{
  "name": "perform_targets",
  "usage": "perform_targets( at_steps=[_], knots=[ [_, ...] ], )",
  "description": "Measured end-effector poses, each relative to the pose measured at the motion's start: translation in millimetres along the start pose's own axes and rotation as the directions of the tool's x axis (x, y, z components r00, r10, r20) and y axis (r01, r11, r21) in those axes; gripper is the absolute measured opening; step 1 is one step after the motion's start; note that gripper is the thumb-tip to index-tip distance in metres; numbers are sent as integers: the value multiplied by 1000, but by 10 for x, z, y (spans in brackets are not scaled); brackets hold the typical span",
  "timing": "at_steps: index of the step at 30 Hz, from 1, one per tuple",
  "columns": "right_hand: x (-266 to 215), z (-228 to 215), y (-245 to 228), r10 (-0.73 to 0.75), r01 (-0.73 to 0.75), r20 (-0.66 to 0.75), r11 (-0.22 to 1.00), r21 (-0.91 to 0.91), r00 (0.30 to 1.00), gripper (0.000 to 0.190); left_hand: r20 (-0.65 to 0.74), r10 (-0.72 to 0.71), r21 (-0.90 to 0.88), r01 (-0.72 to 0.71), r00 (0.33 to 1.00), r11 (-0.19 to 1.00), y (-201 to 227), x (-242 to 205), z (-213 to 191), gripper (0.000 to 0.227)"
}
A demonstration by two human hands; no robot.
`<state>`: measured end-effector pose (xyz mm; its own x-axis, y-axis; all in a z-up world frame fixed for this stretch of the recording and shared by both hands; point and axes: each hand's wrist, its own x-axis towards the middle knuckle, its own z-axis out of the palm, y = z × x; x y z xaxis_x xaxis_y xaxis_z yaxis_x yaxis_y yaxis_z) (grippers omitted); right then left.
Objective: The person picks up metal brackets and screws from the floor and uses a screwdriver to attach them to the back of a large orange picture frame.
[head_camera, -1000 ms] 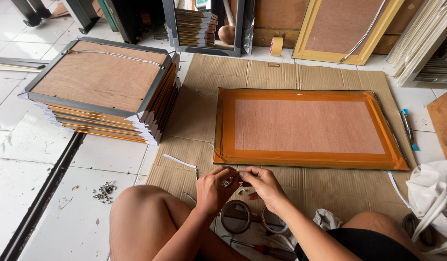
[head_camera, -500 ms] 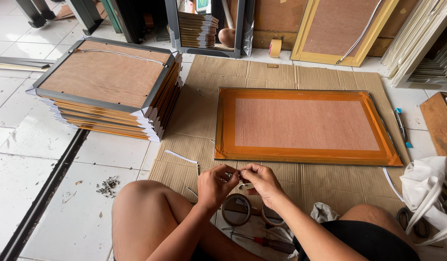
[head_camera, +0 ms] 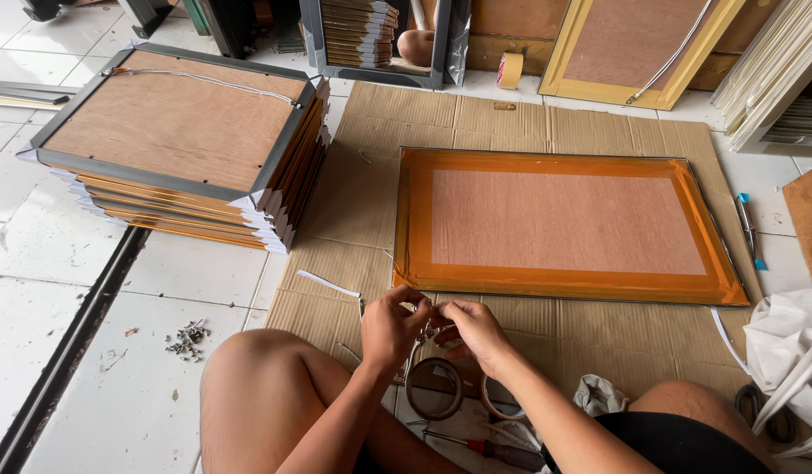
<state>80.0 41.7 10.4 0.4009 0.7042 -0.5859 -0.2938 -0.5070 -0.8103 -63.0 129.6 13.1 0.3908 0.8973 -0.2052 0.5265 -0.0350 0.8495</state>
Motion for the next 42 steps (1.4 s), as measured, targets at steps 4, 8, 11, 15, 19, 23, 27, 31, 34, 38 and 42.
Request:
perform_targets(
  at_steps=[4,8,11,15,19,23,27,31,34,38,42],
  knots=[
    [80,-183,-14,-235,162,-52,798,-581,970,24,-28,-45,2,45,999,999,-92,108,36,13],
    [157,-221,87,-431,354,145,456,-816,890,20,-29,-61,-10,61,998,998,-169,149,52,14],
    [299,-187,221,-454,404,222,358,-842,863,19,-21,-94,-16,94,995,995,-155,111,27,18],
    [472,-118,375,-482,440,285,245,-864,828,21,-38,-132,-60,130,991,990,-307,189,117,21],
    [222,-68,211,-459,406,282,198,-892,842,14,-38,-115,-70,112,993,991,-469,259,204,17],
    [121,-61,178,-472,369,128,464,-805,872,13,-53,32,-55,-35,998,998,-395,175,201,11],
    [10,18,-10,-77,76,7,995,58,997,33,-166,382,74,-375,909,924,-168,-28,71,4],
    [-41,-37,-51,-7,-20,101,965,263,995,30,-194,586,220,-547,787,808,-114,-102,102,9],
    [-52,-76,-19,-51,19,120,967,255,992,29,-201,680,324,-607,706,726,-177,-87,127,13],
    [-91,-94,-22,-24,-3,120,976,220,992,27,-201,754,410,-645,625,644,-206,-79,120,17],
    [-51,-99,29,35,-73,140,959,275,990,20,-118,837,524,-682,534,509,-283,-84,107,10]
  ],
)
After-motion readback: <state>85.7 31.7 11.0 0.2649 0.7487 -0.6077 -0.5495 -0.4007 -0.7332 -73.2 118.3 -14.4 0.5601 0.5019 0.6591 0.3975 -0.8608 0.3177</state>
